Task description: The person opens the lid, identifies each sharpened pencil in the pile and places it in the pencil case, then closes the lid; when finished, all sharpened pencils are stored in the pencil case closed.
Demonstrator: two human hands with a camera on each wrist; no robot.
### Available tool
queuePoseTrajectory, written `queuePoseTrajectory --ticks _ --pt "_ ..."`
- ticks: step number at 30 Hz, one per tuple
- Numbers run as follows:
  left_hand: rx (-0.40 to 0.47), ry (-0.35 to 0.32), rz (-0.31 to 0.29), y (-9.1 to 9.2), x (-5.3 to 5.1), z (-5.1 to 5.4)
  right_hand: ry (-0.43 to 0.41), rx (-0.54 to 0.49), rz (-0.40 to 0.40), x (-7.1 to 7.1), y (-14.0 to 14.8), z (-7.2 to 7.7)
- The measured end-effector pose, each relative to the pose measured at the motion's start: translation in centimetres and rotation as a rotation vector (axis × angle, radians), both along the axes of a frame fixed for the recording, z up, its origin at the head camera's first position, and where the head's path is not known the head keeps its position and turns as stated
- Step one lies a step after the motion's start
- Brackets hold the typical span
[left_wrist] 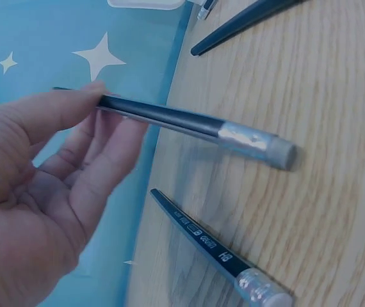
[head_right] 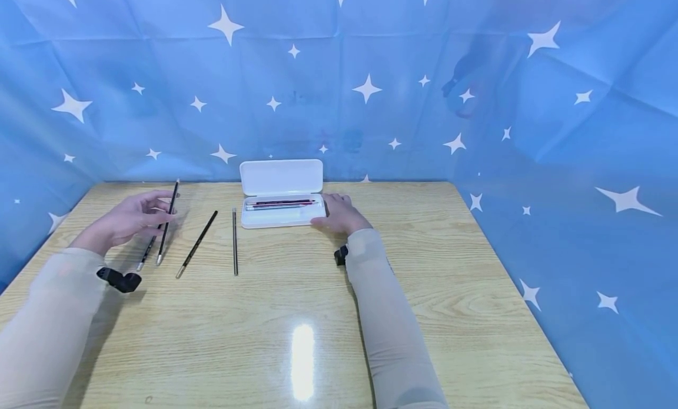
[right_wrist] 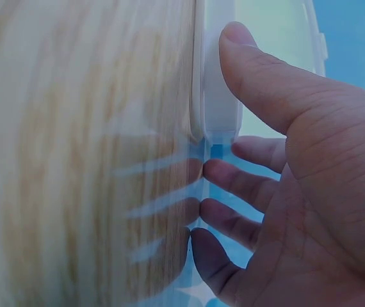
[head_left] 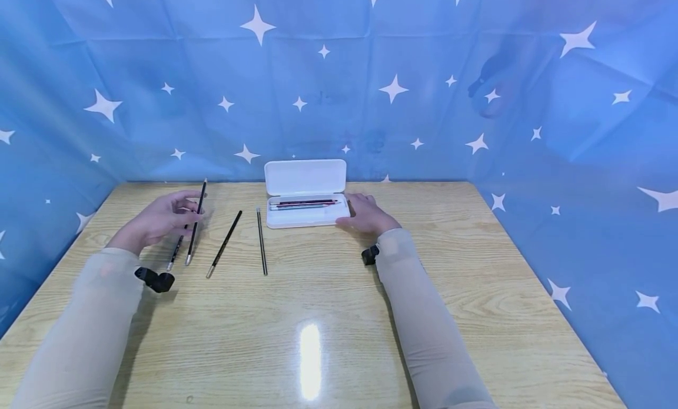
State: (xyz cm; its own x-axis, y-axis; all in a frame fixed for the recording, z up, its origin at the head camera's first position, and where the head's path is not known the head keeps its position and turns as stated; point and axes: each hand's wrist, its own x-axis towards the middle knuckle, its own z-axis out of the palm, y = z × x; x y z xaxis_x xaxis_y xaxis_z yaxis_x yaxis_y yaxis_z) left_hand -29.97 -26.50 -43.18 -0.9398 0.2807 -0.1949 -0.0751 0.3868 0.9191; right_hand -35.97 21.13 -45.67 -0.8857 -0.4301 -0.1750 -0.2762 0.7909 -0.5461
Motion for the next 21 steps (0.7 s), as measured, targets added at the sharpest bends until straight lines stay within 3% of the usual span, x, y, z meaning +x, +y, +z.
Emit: queuePoseTrajectory --ticks 10,21 --pt "0.023 0.110 0.099 0.1 0.6 -0.1 0.005 -0.004 0.009 0.3 -0.1 0.1" --pt "0.022 0.201 0.119 0.0 1.3 -0.4 -0.002 0.002 0.001 0.2 0.0 0.1"
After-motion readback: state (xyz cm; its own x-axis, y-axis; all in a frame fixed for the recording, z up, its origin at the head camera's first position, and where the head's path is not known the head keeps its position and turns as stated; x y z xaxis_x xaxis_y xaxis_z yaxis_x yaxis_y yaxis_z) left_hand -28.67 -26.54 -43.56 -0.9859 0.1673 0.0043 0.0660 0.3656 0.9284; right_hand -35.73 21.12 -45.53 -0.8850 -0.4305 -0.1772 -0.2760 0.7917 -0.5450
